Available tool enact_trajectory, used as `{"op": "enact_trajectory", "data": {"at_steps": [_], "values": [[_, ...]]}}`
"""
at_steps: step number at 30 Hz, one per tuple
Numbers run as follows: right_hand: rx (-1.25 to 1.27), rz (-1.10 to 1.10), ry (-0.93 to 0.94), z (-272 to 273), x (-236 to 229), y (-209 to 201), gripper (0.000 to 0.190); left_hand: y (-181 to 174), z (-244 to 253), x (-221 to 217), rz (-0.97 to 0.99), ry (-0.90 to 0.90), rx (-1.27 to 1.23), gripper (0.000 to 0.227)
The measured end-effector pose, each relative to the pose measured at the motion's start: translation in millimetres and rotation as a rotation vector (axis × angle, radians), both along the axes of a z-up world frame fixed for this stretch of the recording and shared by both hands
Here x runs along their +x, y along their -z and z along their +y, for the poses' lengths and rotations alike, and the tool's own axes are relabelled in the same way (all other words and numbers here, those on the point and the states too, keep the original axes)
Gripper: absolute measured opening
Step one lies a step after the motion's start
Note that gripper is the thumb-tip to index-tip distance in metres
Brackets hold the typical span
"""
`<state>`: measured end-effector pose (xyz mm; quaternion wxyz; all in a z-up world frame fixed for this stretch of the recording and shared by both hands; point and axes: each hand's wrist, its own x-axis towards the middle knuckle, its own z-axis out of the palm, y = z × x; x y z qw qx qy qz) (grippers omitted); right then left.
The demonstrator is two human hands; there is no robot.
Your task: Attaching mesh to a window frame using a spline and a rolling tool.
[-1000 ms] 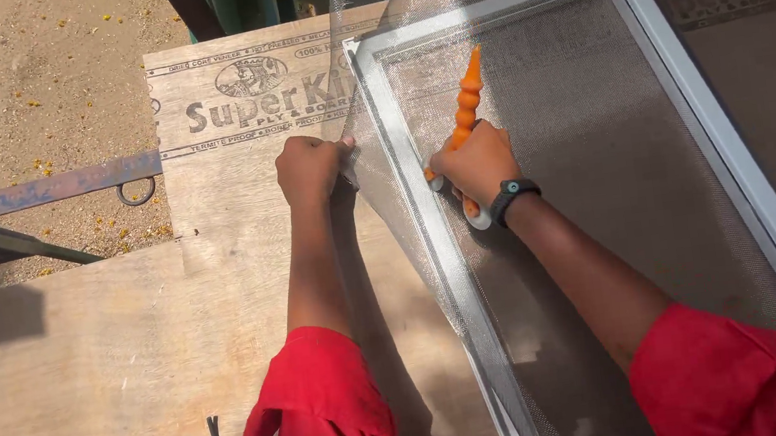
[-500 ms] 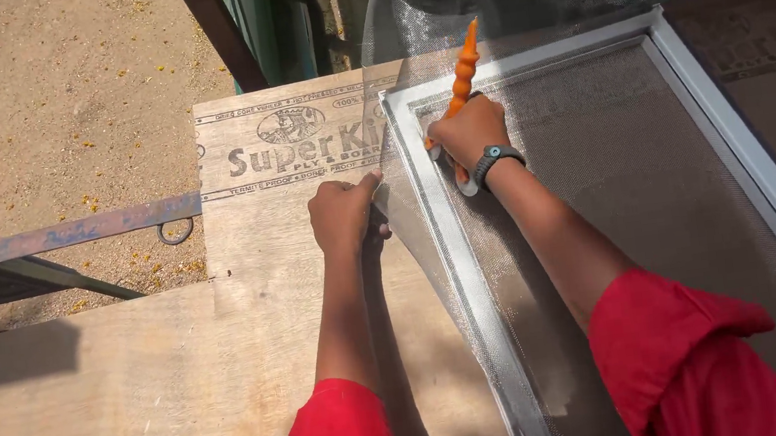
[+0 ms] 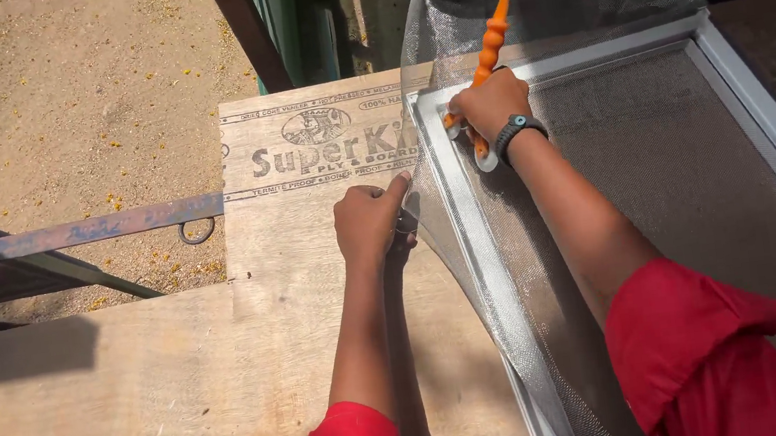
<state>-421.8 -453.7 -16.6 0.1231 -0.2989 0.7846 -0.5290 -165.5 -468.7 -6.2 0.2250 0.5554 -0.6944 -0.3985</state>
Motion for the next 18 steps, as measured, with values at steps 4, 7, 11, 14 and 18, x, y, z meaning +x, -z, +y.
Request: {"op": "enact_trajectory", "data": {"at_steps": [4, 7, 11, 14, 18], "values": [[0.397, -0.208, -0.267, 10.5, 11.6, -39.3, 0.033, -8.6, 9.5, 1.0, 0.013, 0.014, 0.072, 0.059], [0.168, 0.161, 0.04, -4.6, 19.6, -13.9, 0.038, 7.0, 2.9, 0.0, 0.057, 0.0, 0.005, 0.054], [0.201, 0.008, 0.016, 16.9, 17.6, -31.6, 0.038, -3.5, 10.2, 2.2, 0.036, 0.023, 0.052, 0.056], [0.403, -0.225, -0.344, 26.7, 15.8, -44.8, 0.036, -7.3, 9.3, 0.4, 0.068, -0.007, 0.053, 0.055], [0.276, -0.109, -0.08, 47.4, 42.8, -38.7, 0.033, 1.3, 0.6, 1.3, 0.033, 0.003, 0.032, 0.053]]}}
